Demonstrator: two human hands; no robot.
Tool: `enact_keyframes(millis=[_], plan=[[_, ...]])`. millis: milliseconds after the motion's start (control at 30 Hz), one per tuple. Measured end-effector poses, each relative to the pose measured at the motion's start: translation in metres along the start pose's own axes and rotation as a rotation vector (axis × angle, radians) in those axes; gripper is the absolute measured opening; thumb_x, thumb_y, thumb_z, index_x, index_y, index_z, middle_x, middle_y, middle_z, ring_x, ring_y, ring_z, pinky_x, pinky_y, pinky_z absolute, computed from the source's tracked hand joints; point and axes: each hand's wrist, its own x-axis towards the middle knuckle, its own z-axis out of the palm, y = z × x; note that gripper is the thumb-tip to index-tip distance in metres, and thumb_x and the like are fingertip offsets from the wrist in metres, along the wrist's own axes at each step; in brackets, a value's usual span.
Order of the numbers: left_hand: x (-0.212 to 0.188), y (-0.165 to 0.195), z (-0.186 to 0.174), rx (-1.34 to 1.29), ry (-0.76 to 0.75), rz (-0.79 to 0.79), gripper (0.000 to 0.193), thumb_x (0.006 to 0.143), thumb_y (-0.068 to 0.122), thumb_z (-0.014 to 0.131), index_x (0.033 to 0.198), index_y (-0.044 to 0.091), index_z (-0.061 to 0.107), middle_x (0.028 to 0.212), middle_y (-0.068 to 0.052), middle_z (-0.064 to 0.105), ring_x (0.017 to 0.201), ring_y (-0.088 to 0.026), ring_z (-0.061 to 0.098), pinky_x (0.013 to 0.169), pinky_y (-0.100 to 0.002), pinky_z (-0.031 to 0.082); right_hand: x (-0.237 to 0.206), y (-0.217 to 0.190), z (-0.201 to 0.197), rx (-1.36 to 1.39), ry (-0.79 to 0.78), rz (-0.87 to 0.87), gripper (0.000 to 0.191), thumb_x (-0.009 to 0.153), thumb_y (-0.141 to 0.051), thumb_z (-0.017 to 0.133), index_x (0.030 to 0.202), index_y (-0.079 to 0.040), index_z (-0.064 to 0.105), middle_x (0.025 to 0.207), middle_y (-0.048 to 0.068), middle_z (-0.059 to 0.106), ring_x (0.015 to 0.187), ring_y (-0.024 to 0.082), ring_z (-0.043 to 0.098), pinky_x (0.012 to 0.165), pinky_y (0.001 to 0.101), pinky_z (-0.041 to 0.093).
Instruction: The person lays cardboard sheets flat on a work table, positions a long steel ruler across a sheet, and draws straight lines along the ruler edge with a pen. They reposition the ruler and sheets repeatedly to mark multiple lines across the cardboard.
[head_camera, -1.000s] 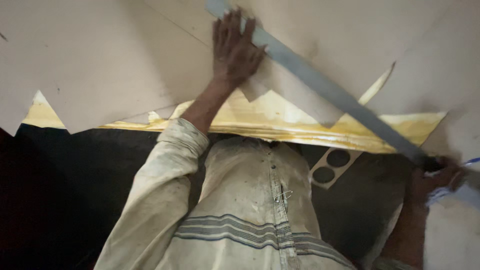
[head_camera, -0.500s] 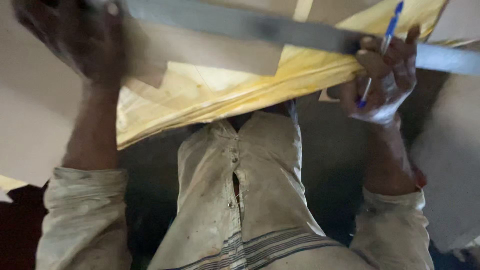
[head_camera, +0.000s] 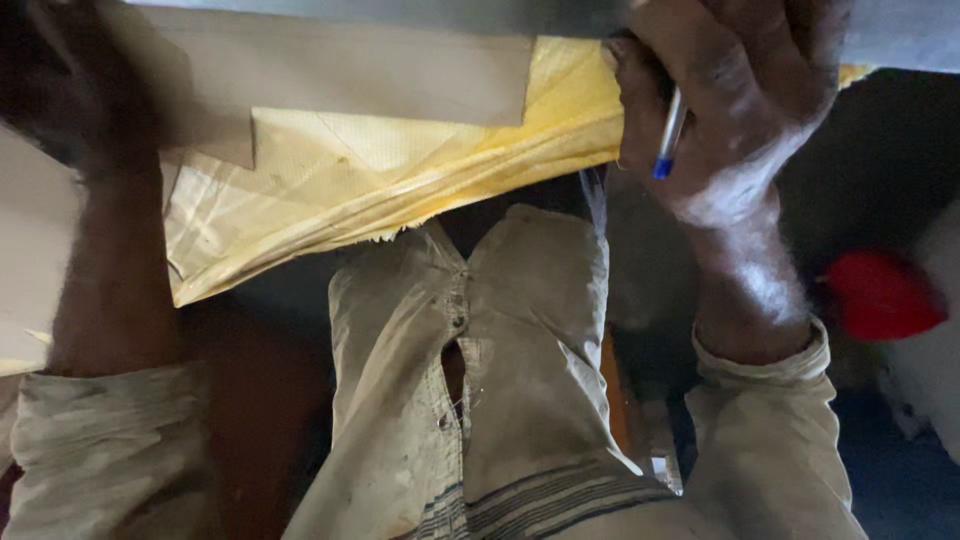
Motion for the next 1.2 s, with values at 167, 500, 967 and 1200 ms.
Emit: enact_keyframes(millis=[167, 500, 967, 1200], plan=[[0.004, 0.008, 0.0, -0.049, -0.009, -0.002, 0.031, 0.114, 0.022, 0.07, 0.131, -0.004, 0.062, 0.121, -0.019, 0.067, 0.111, -0.032, 0.064, 0.101, -0.045, 0.053, 0.006, -0.002, 0.001, 0.063, 0.037, 0.051, 0.025, 0.091, 0.003, 0.077, 0.113, -0.004, 0.069, 0.113, 0.008, 0.068, 0.113, 0.026, 0.059, 0.096, 0.0422, 0.05], [0.01, 0.022, 0.004, -0.004, 0.026, -0.112, 0.027, 0.118, 0.022, 0.072, 0.126, -0.003, 0.067, 0.112, -0.015, 0.077, 0.1, -0.024, 0.073, 0.093, -0.036, 0.06, 0.004, 0.01, -0.006, 0.007, -0.014, 0.006, 0.021, 0.093, -0.002, 0.083, 0.108, -0.002, 0.07, 0.111, 0.013, 0.075, 0.116, 0.03, 0.058, 0.101, 0.0457, 0.049], [0.002, 0.01, 0.01, -0.293, -0.024, -0.173, 0.016, 0.122, -0.002, 0.066, 0.136, -0.008, 0.061, 0.113, -0.015, 0.073, 0.094, -0.02, 0.068, 0.088, -0.029, 0.057, -0.003, 0.02, -0.007, 0.114, -0.016, 0.078, 0.023, 0.089, 0.0, 0.087, 0.105, -0.003, 0.072, 0.107, 0.015, 0.072, 0.115, 0.034, 0.059, 0.113, 0.0557, 0.048], [0.011, 0.029, 0.009, 0.046, 0.022, -0.087, 0.051, 0.108, 0.021, 0.082, 0.142, -0.008, 0.056, 0.124, -0.017, 0.067, 0.115, -0.026, 0.063, 0.101, -0.038, 0.057, 0.001, 0.021, -0.007, 0.106, -0.009, 0.127, 0.02, 0.089, -0.008, 0.088, 0.102, -0.003, 0.073, 0.1, 0.014, 0.074, 0.112, 0.035, 0.062, 0.117, 0.0591, 0.035]])
